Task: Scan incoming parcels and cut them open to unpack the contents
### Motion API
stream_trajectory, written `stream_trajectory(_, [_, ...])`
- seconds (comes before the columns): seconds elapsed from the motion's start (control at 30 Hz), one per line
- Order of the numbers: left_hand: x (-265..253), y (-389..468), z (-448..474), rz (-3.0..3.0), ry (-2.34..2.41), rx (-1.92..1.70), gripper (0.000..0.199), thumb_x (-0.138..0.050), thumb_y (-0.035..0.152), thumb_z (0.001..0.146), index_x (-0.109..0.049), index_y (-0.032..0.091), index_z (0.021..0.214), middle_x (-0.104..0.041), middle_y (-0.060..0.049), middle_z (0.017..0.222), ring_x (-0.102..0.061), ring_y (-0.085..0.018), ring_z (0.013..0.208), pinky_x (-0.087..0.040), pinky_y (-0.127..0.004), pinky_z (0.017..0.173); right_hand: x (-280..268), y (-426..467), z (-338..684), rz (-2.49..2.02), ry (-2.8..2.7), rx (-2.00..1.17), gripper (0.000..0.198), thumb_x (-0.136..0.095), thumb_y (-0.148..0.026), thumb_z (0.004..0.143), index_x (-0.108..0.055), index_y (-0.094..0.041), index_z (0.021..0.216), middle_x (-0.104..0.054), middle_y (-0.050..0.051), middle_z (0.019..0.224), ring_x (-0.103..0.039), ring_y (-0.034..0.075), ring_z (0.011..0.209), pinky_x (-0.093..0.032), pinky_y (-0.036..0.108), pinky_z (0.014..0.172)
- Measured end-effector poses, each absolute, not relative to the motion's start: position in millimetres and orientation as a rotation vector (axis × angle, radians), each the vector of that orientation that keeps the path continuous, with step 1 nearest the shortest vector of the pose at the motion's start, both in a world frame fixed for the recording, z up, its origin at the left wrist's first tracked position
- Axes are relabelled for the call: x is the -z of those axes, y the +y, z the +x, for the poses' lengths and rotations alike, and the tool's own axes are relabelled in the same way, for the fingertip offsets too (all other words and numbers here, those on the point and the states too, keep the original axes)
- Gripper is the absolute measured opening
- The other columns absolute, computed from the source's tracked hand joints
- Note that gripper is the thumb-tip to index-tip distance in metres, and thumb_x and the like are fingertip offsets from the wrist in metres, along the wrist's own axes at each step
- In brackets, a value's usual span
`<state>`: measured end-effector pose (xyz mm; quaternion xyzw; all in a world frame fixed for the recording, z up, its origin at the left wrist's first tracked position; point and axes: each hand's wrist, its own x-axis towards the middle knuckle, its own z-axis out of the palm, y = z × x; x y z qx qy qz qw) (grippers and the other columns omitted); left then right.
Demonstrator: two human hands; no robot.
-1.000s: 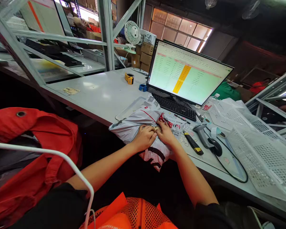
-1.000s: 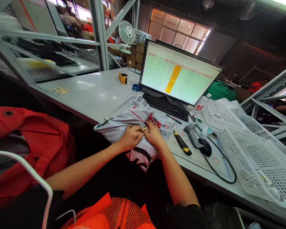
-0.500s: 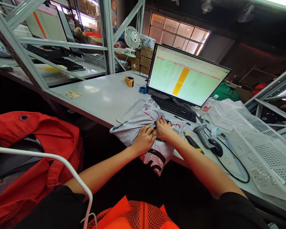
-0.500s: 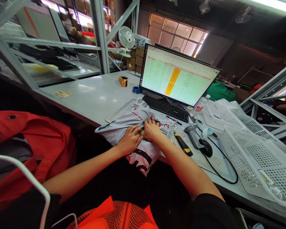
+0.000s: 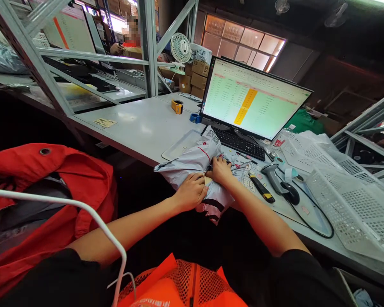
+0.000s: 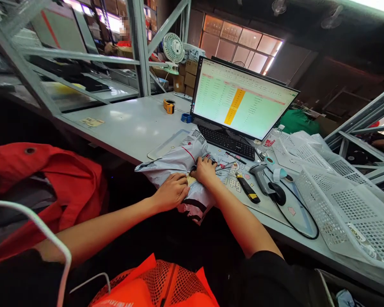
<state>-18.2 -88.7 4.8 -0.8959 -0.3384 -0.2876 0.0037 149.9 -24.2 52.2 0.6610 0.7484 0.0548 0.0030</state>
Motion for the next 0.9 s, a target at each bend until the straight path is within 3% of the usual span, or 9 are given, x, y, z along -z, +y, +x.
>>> stream_trajectory(0.17, [-18, -90, -32, -2.804, -0.891, 0.853, 0.034, -0.045, 0.031, 0.11, -0.071, 0.016, 0.095, -0.071, -0.01, 0.104, -0.057, -0.029, 0.12, -0.044, -0.046, 0.109, -59, -24, 168, 2.102, 2.496, 0.062, 0.045, -0.064, -0.037, 0.095, -0.058, -0.012, 0.132, -0.064, 0.022, 0.135, -0.061, 0.036, 0.125, -0.046, 0.052, 0.107])
stream_trajectory(0.3, [-22, -74, -36, -2.681, -0.764, 0.915, 0.026, -0.046, 0.031, 0.11, -0.067, 0.016, 0.105, -0.07, -0.011, 0.109, -0.058, -0.028, 0.116, -0.042, -0.044, 0.106, -71, -26, 187, 1.837, 2.782, 0.391, 0.072, -0.072, -0.039, 0.087, -0.049, -0.013, 0.15, -0.055, 0.019, 0.152, -0.054, 0.031, 0.139, -0.042, 0.044, 0.116])
stream_trajectory(0.4, [-18, -61, -36, -2.586, -0.631, 1.059, 0.023, -0.045, 0.026, 0.11, -0.065, 0.018, 0.103, -0.072, -0.008, 0.104, -0.059, -0.025, 0.112, -0.039, -0.042, 0.104, -75, -25, 188, 1.665, 2.887, 0.407, 0.088, -0.079, -0.035, 0.078, -0.044, -0.017, 0.157, -0.047, 0.018, 0.16, -0.044, 0.034, 0.148, -0.035, 0.05, 0.122])
stream_trajectory(0.5, [-11, -53, -32, -2.523, -0.598, 1.172, 0.022, -0.044, 0.02, 0.108, -0.066, 0.02, 0.104, -0.073, -0.005, 0.099, -0.061, -0.024, 0.111, -0.038, -0.041, 0.102, -79, -22, 181, 1.652, 2.885, 0.419, 0.093, -0.078, -0.034, 0.077, -0.039, -0.016, 0.16, -0.046, 0.019, 0.16, -0.046, 0.034, 0.147, -0.037, 0.051, 0.121])
stream_trajectory(0.6, [-8, -49, -28, -2.539, -0.638, 1.157, 0.024, -0.043, 0.02, 0.108, -0.067, 0.021, 0.101, -0.073, -0.005, 0.096, -0.061, -0.023, 0.113, -0.039, -0.04, 0.102, -84, -24, 171, 1.706, 2.843, 0.198, 0.098, -0.077, -0.037, 0.08, -0.032, -0.013, 0.163, -0.043, 0.02, 0.162, -0.039, 0.037, 0.15, -0.032, 0.054, 0.122])
stream_trajectory(0.67, [-8, -49, -26, -2.577, -0.665, 1.111, 0.026, -0.044, 0.024, 0.109, -0.068, 0.02, 0.098, -0.073, -0.006, 0.095, -0.062, -0.023, 0.109, -0.041, -0.039, 0.1, -87, -29, 162, 1.668, 2.813, -0.038, 0.091, -0.071, -0.036, 0.087, -0.03, -0.012, 0.164, -0.039, 0.02, 0.165, -0.032, 0.038, 0.153, -0.027, 0.055, 0.124])
stream_trajectory(0.73, [-13, -51, -25, -2.632, -0.679, 1.069, 0.029, -0.045, 0.028, 0.109, -0.068, 0.019, 0.093, -0.073, -0.007, 0.092, -0.063, -0.024, 0.102, -0.043, -0.039, 0.097, -88, -34, 152, 1.589, 2.783, -0.248, 0.071, -0.056, -0.029, 0.098, -0.033, -0.012, 0.163, -0.038, 0.02, 0.165, -0.031, 0.035, 0.154, -0.026, 0.052, 0.123])
stream_trajectory(0.8, [-23, -52, -23, -2.684, -0.679, 1.021, 0.033, -0.044, 0.027, 0.109, -0.068, 0.018, 0.088, -0.072, -0.008, 0.088, -0.064, -0.024, 0.097, -0.045, -0.04, 0.097, -89, -36, 143, 1.565, 2.747, -0.377, 0.056, -0.039, -0.021, 0.105, -0.038, -0.013, 0.161, -0.041, 0.019, 0.164, -0.037, 0.032, 0.15, -0.03, 0.048, 0.12])
stream_trajectory(0.9, [-45, -53, -20, -2.736, -0.66, 0.912, 0.034, -0.046, 0.027, 0.106, -0.069, 0.018, 0.083, -0.071, -0.01, 0.084, -0.064, -0.025, 0.091, -0.047, -0.042, 0.097, -92, -33, 134, 1.687, 2.691, -0.385, 0.05, -0.031, -0.021, 0.108, -0.043, -0.018, 0.157, -0.054, 0.017, 0.152, -0.054, 0.029, 0.133, -0.04, 0.042, 0.111])
